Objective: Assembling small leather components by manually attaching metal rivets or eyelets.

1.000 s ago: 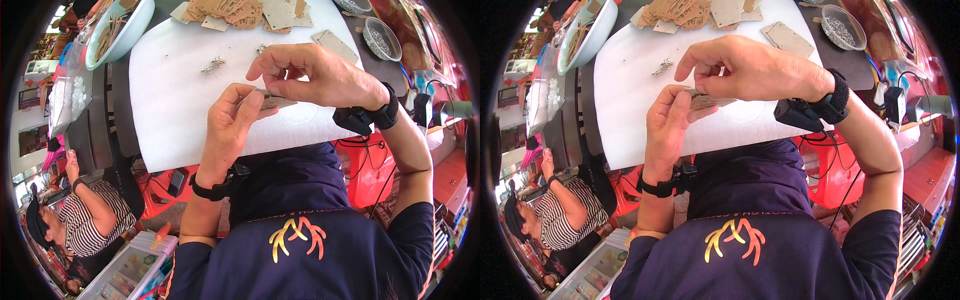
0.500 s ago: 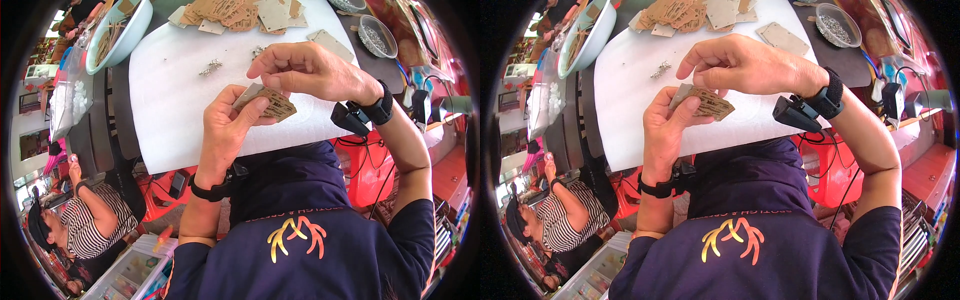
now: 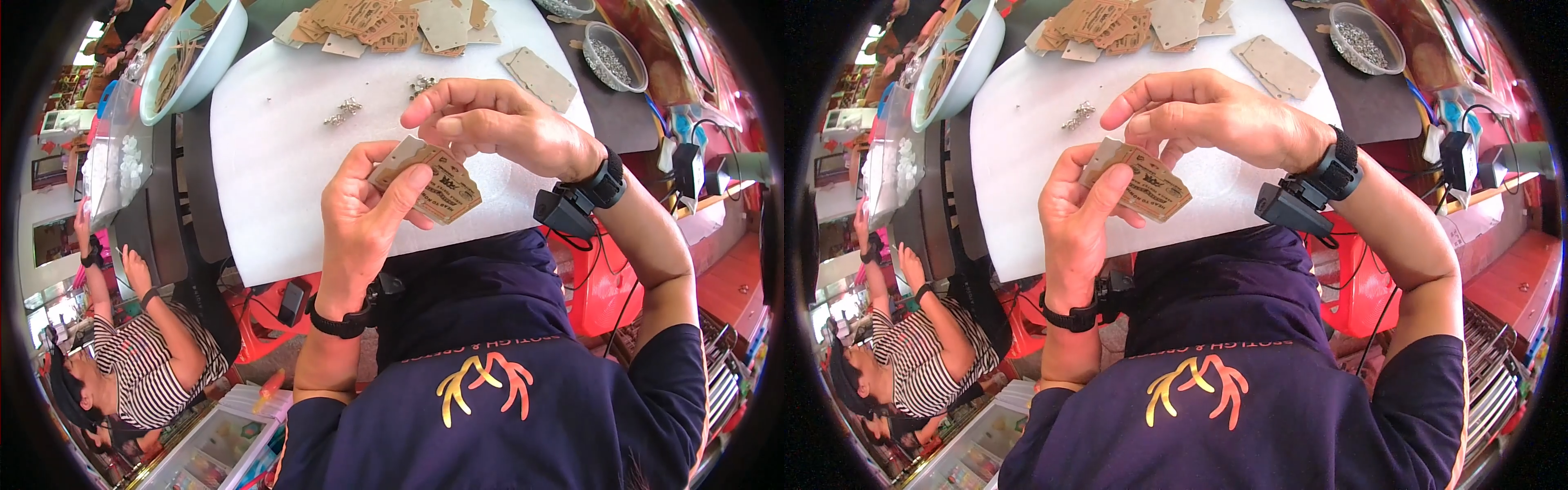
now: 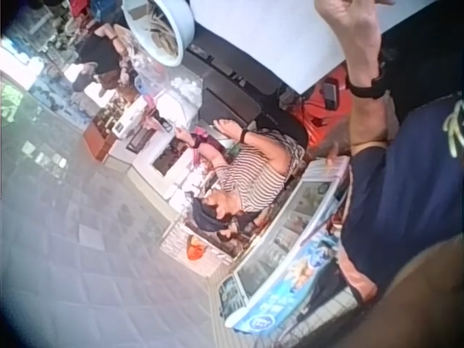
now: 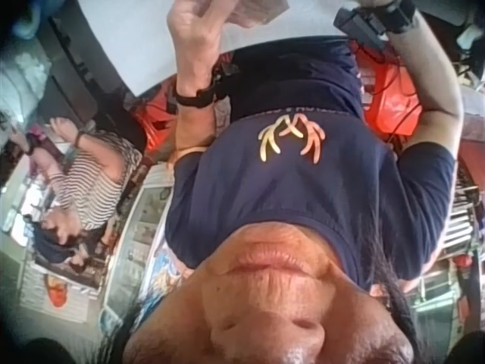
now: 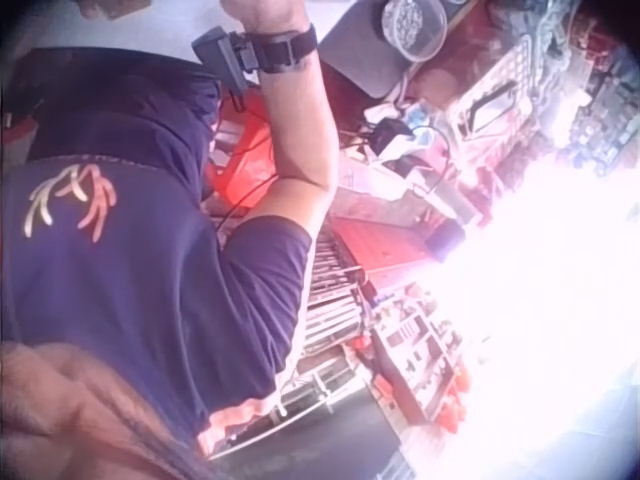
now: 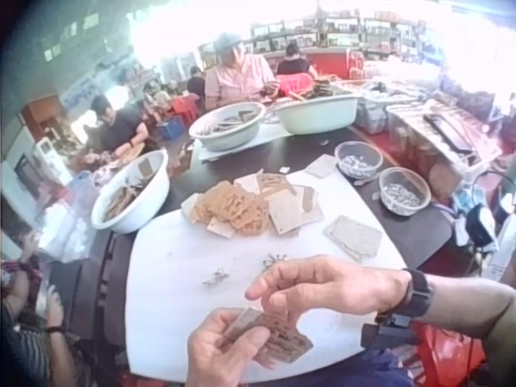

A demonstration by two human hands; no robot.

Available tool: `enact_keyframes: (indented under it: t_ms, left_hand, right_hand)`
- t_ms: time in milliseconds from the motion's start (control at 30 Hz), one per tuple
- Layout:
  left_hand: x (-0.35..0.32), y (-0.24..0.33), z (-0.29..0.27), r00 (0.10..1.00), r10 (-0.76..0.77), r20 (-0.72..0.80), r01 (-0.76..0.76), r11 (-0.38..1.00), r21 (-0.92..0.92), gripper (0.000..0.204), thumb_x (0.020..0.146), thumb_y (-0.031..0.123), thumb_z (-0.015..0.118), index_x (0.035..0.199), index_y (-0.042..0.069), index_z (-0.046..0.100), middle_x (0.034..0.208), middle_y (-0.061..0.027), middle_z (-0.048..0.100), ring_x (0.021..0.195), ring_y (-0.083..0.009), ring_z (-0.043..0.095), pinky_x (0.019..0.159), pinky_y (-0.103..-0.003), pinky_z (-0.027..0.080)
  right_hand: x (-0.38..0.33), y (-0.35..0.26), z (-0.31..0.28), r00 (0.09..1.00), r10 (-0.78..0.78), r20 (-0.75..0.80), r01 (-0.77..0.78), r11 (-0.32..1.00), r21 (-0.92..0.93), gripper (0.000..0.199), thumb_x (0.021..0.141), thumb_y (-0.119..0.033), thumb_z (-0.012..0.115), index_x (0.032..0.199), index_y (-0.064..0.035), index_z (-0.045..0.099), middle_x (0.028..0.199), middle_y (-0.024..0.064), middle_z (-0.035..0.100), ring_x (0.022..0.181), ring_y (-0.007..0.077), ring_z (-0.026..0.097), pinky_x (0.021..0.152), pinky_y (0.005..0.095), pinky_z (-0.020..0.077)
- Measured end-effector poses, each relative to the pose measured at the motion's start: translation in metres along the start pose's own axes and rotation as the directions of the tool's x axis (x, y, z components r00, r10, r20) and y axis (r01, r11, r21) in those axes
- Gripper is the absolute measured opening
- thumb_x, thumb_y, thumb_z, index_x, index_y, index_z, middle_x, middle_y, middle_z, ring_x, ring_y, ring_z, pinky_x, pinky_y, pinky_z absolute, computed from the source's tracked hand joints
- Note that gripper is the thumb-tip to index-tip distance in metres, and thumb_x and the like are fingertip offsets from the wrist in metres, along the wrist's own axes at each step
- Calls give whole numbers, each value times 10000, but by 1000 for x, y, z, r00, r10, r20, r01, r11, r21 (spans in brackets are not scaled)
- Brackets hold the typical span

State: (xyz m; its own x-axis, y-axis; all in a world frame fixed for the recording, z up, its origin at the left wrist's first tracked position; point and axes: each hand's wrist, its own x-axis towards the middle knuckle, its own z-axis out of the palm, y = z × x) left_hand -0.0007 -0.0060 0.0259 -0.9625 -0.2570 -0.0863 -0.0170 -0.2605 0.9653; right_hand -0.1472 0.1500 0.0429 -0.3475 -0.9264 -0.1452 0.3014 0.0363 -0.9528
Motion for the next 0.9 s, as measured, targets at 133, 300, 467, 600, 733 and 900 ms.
enact_keyframes:
  t_ms: [133, 300, 467, 600, 733, 900]
  left_hand:
    - [-1, 0, 0, 1000, 16, 9, -16, 1000, 14, 261, 929, 100, 660, 1127, -21, 540, 950, -121, 684, 779, -160, 689, 540, -251, 564]
    - [-2, -4, -2, 1000, 29, 5, -29, 999, 35, 307, 951, 99, 619, 1204, -2, 478, 1006, -137, 682, 784, -176, 693, 561, -264, 572]
    - [-3, -3, -4, 999, 13, 36, -14, 1000, 23, 271, 964, 89, 600, 1183, -19, 483, 1012, -138, 661, 818, -183, 693, 598, -273, 599]
    - [-2, -4, -7, 998, 11, 61, -12, 1000, 18, 267, 972, 94, 586, 1192, -11, 480, 1021, -142, 660, 830, -191, 696, 605, -276, 602]
    - [-2, -5, -9, 998, -1, 67, 1, 1000, -1, 275, 973, 93, 584, 1205, -8, 477, 1031, -143, 659, 840, -195, 697, 617, -280, 606]
    - [0, -6, -8, 1000, -2, 24, 2, 1000, 12, 284, 965, 102, 601, 1203, -9, 491, 1036, -141, 661, 868, -207, 700, 634, -288, 612]
  right_hand:
    - [4, 9, -4, 999, -23, 46, 24, 1000, -13, 336, 958, -213, 612, 1229, -13, 609, 1041, 31, 645, 974, 92, 599, 848, 255, 501]
    - [5, 14, -2, 997, -61, 37, 61, 998, -7, 351, 945, -216, 634, 1239, -26, 607, 1054, 27, 646, 978, 88, 592, 855, 256, 486]
    - [7, 19, -7, 990, -102, 95, 104, 994, -17, 363, 913, -160, 661, 1248, -33, 603, 1001, -1, 623, 945, 82, 579, 851, 245, 470]
    - [6, 15, -6, 990, -113, 85, 120, 989, -82, 360, 903, -119, 662, 1248, -37, 605, 945, -22, 595, 913, 72, 565, 841, 231, 460]
    - [6, 16, -4, 983, -162, 81, 174, 969, -175, 336, 911, -118, 648, 1235, -36, 614, 952, -19, 599, 918, 67, 564, 830, 228, 464]
    - [6, 17, 0, 956, -289, 40, 281, 875, -395, 314, 894, -99, 629, 1201, -33, 632, 915, -12, 602, 857, 74, 581, 769, 244, 498]
